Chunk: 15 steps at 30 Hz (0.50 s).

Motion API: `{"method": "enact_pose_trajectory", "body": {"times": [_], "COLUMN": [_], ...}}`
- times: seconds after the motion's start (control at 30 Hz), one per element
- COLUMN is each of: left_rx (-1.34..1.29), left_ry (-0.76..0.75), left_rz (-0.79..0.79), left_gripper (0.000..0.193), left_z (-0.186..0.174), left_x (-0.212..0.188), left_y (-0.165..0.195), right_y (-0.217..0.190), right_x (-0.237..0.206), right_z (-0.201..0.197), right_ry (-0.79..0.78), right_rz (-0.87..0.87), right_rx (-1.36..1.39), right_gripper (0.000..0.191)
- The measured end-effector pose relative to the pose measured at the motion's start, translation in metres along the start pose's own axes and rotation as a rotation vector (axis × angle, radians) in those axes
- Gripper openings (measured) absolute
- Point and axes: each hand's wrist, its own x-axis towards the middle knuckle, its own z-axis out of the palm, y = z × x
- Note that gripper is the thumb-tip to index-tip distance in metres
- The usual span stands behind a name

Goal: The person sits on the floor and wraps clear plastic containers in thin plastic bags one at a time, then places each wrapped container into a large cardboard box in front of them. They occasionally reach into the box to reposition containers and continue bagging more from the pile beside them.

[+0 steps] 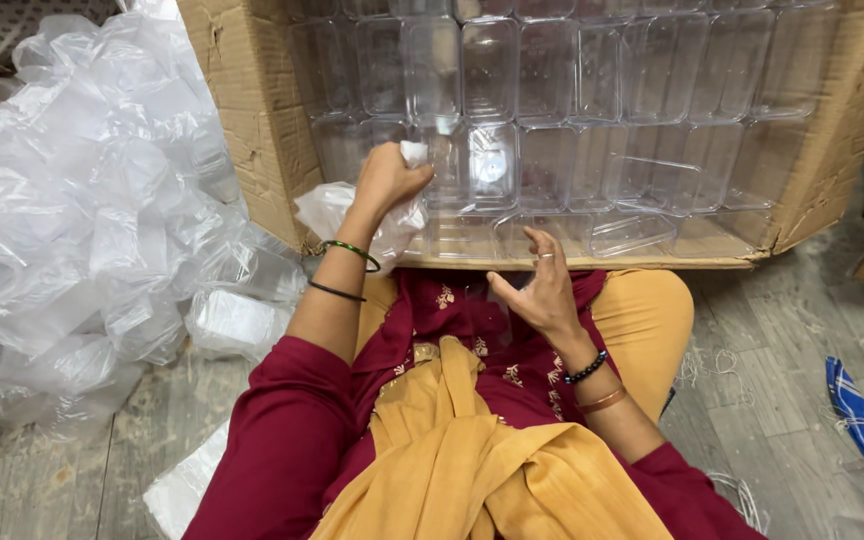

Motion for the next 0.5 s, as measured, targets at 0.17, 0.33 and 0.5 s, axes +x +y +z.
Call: {"method": "enact_pose_trajectory", "body": {"times": [0.17, 0.33, 0.5], "left_rx": [-0.024, -0.034, 0.027], "left_ry": [-0.139, -0.104, 0.009], "left_rz": [-0.071, -0.071, -0.064], "left_gripper": [0.038, 0.034, 0.028], "left_z": [-0.002, 0.001, 0.018], "left_x": [-0.005, -0.032, -0.106], "left_y": [-0.005, -0.003, 0.017], "right_y": [-0.01, -0.022, -0.031], "right_x": [0.007, 0.01, 0.018], "right_z": [0.002, -0.006, -0.004], "right_ry": [-0.031, -0.032, -0.085], "right_rz": [0.04, 0.101, 0.217], "right_rx": [0.05, 0.106, 0.48], "right_gripper": [0.086, 0.086, 0.086]}}
